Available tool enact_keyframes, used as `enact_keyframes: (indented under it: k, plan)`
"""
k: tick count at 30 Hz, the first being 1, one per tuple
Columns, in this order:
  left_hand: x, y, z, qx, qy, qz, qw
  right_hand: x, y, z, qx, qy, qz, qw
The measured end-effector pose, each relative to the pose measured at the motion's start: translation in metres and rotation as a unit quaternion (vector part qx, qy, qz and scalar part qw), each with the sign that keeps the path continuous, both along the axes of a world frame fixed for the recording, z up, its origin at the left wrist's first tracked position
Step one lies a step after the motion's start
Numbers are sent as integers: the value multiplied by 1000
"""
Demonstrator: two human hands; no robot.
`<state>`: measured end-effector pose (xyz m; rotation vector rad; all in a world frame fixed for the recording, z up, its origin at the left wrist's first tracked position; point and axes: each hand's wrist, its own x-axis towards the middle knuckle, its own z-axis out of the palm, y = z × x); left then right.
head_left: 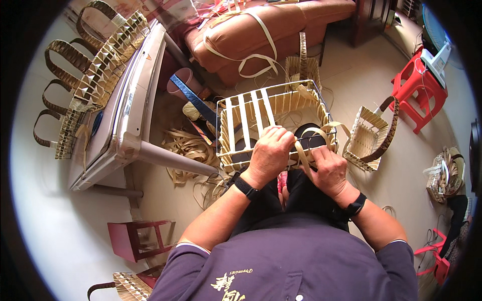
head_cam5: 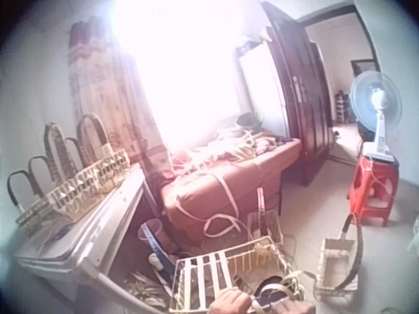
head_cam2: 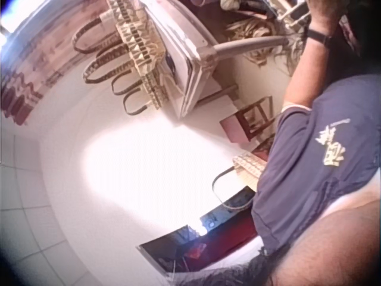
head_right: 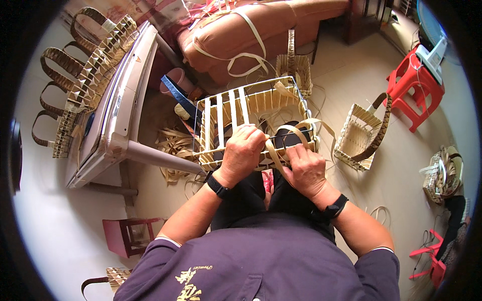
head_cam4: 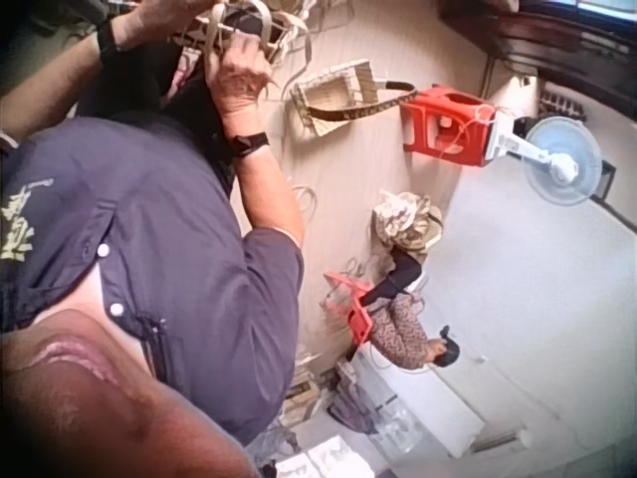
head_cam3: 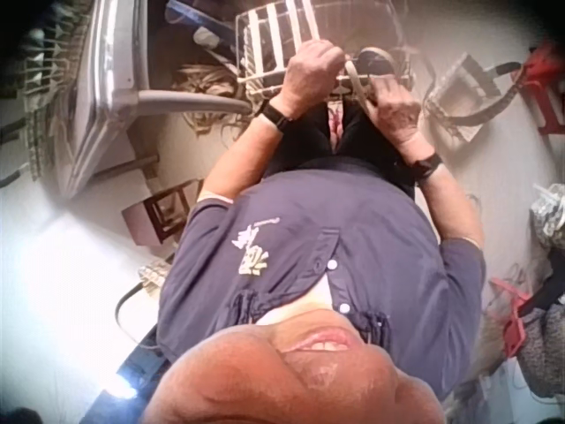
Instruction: The person weaves a basket by hand, threading thin strips of material through a wooden frame and over existing cross-strips.
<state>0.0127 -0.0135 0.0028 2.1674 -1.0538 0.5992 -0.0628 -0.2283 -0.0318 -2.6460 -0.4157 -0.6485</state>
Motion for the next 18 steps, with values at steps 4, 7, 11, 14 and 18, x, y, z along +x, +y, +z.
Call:
enact_keyframes:
  k: [4,7,11,14,18]
  plan:
    - [1,0,-3,-8,-5,-6,1000,-5,-7,14,-41,-28,26,998]
    - [0,-1,-4,-7,-13,-1,1000,-23,-35,12,-39,-62,114,991]
    - [0,-4,-2,-14,6,-6,1000,-95,-114,-14,-184,151,133,962]
    - [-5,-3,0,10,15,3,1000,-162,-178,-46,-236,414,75,876]
    - [-2,-3,0,-3,5,1,1000,-298,-289,-129,-309,636,0,707]
